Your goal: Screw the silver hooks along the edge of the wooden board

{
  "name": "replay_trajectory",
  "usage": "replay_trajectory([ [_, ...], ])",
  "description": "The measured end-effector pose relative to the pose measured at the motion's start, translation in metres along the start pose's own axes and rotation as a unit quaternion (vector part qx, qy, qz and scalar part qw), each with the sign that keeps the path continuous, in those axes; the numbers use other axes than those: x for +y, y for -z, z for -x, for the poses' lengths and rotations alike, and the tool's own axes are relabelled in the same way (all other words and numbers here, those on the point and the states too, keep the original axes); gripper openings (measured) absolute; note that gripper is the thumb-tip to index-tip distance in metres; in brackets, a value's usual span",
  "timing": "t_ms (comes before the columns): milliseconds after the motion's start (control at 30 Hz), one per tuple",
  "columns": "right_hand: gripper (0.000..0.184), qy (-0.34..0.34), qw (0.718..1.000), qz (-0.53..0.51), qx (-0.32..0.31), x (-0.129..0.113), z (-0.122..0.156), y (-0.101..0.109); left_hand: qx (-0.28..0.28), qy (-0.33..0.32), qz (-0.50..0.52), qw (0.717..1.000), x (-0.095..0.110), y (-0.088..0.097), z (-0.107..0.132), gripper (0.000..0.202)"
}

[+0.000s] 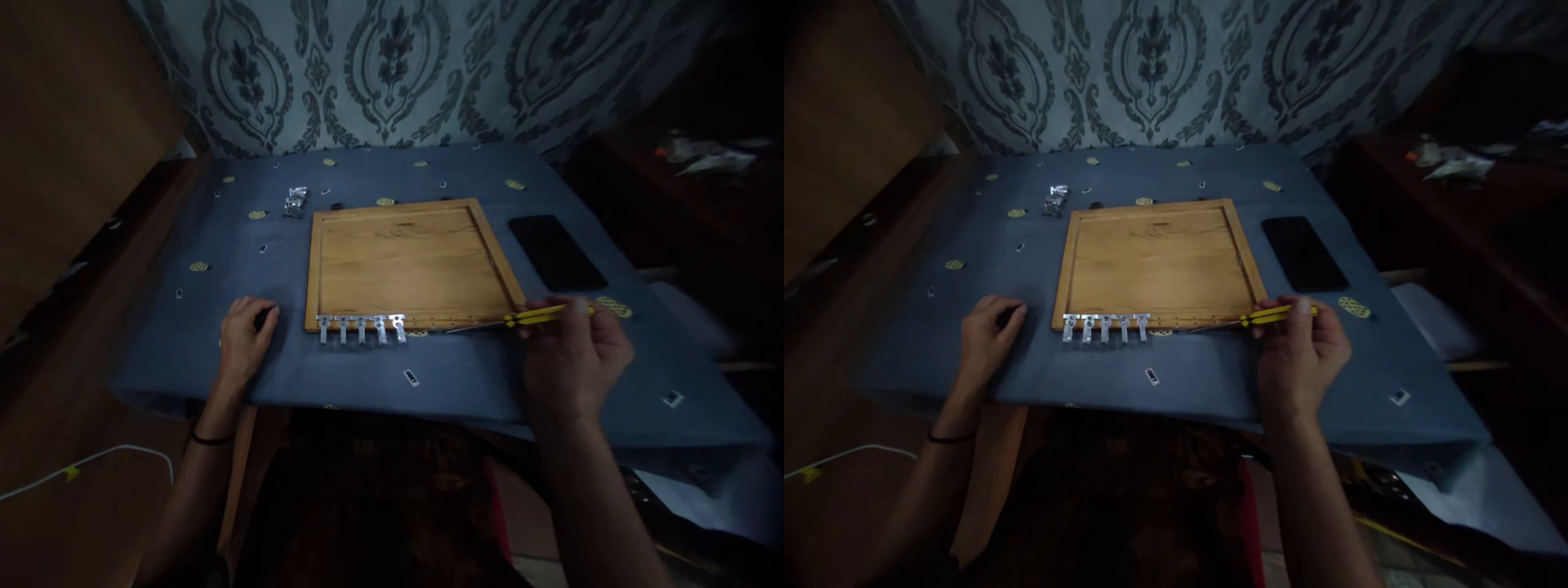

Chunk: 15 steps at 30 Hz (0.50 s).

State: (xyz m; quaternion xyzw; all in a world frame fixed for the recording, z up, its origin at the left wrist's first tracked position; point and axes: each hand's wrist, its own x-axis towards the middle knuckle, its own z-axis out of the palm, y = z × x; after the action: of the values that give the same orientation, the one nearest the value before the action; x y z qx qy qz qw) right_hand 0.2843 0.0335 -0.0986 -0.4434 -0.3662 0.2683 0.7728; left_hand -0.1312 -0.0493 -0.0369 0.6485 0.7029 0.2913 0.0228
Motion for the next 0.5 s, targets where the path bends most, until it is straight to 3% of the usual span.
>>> replay_trajectory([
  [300, 0.027, -0.082, 0.992, 0.000, -0.097, 0.049, -0.020, 0.025, -0.015, -0.010, -0.025, 1.000, -0.007, -0.006, -0.005, 0.026],
  [500, 0.035, -0.134, 0.984, 0.014, -0.114, 0.044, -0.020, 0.019, -0.020, -0.037, -0.039, 0.998, -0.007, -0.011, -0.004, 0.025],
])
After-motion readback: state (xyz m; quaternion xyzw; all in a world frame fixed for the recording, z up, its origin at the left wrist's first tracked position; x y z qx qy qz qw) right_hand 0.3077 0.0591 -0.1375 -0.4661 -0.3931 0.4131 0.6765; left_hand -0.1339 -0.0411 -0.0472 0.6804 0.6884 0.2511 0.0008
